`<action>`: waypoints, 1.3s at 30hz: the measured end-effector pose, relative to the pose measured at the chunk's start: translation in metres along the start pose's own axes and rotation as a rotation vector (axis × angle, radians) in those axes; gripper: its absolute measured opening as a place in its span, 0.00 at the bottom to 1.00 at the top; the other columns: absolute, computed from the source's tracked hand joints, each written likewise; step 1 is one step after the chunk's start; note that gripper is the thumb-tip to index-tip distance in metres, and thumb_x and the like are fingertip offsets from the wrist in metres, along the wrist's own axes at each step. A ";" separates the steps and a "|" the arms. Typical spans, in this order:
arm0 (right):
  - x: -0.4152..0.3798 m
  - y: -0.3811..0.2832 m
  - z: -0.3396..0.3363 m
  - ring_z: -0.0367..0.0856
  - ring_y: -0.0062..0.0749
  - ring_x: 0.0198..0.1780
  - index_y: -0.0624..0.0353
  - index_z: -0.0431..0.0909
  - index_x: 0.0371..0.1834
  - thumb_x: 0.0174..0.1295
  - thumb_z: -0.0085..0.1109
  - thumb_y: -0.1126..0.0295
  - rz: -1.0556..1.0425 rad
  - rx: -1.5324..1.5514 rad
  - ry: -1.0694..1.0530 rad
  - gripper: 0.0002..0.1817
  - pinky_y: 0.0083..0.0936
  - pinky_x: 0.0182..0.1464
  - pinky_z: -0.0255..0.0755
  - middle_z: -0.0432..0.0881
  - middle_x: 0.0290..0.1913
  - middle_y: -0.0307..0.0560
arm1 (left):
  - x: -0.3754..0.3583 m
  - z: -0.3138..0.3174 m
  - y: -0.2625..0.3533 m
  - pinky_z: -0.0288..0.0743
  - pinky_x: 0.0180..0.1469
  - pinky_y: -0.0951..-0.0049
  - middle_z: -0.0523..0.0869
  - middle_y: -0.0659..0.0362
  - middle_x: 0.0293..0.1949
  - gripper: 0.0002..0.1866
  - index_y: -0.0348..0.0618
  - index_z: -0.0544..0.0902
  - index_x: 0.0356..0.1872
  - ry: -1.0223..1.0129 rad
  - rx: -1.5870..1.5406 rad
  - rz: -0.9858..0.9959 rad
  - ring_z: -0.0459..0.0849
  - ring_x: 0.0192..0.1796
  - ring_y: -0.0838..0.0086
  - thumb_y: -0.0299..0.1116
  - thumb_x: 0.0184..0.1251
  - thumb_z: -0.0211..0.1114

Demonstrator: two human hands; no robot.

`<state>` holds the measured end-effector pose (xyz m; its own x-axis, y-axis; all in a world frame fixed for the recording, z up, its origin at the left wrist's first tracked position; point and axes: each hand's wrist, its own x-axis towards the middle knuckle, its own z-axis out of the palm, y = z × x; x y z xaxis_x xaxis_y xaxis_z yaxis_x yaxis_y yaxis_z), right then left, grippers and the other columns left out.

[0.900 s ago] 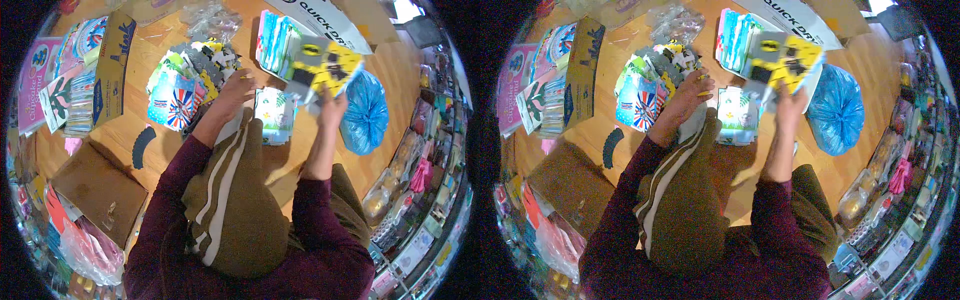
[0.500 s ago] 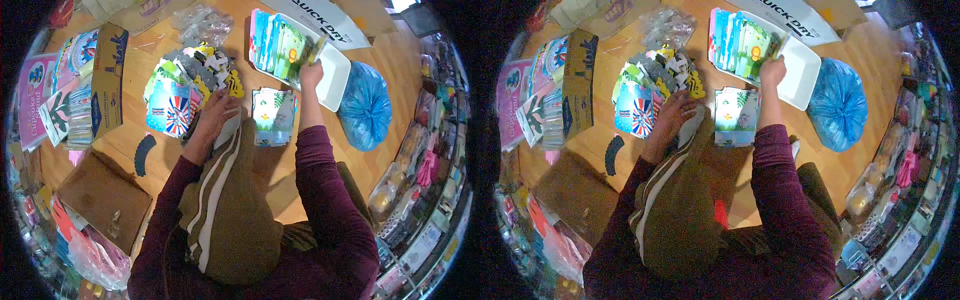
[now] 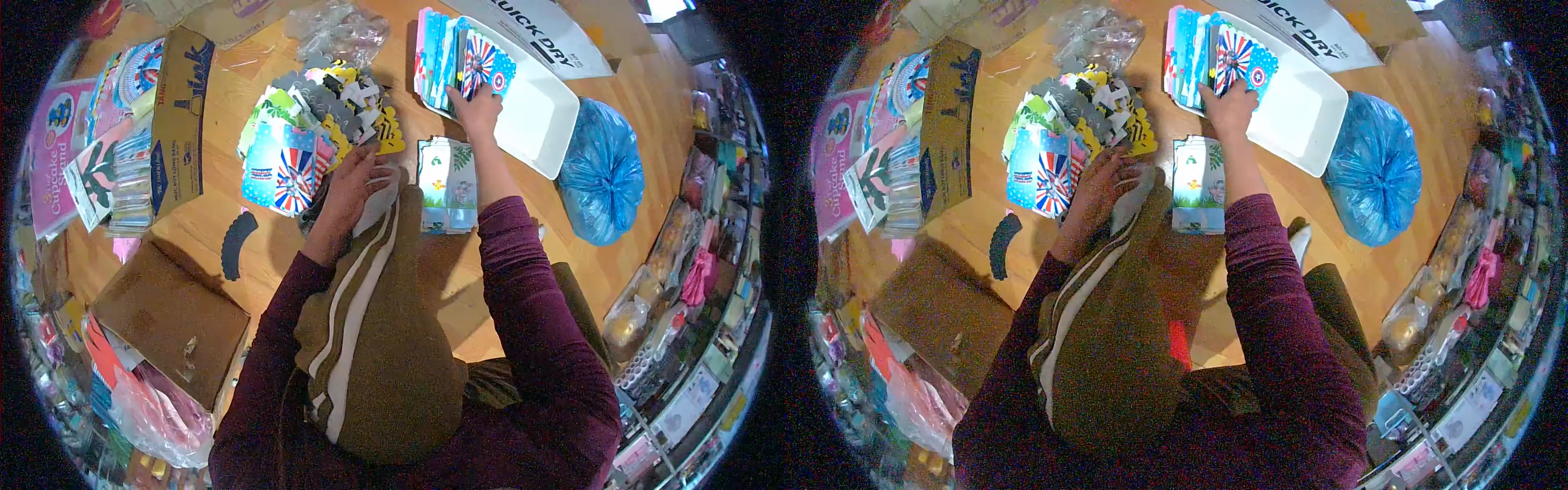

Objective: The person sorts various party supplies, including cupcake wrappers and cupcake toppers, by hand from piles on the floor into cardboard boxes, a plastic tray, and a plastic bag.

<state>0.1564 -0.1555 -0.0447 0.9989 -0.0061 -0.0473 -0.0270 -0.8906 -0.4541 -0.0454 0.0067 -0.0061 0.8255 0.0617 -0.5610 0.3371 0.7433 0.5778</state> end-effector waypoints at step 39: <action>-0.126 0.001 -0.005 0.75 0.35 0.40 0.65 0.72 0.40 0.51 0.57 0.74 -0.175 0.538 -0.009 0.14 0.25 0.42 0.68 0.74 0.39 0.52 | -0.050 -0.150 0.039 0.66 0.50 0.63 0.72 0.47 0.45 0.40 0.39 0.66 0.52 0.682 1.443 0.446 0.69 0.49 0.54 0.35 0.33 0.75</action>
<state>0.0303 -0.1575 -0.0348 0.9899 0.1266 0.0634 0.1207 -0.5203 -0.8454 -0.1414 0.1323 -0.0440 0.7597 0.6379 -0.1260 0.5805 -0.5780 0.5735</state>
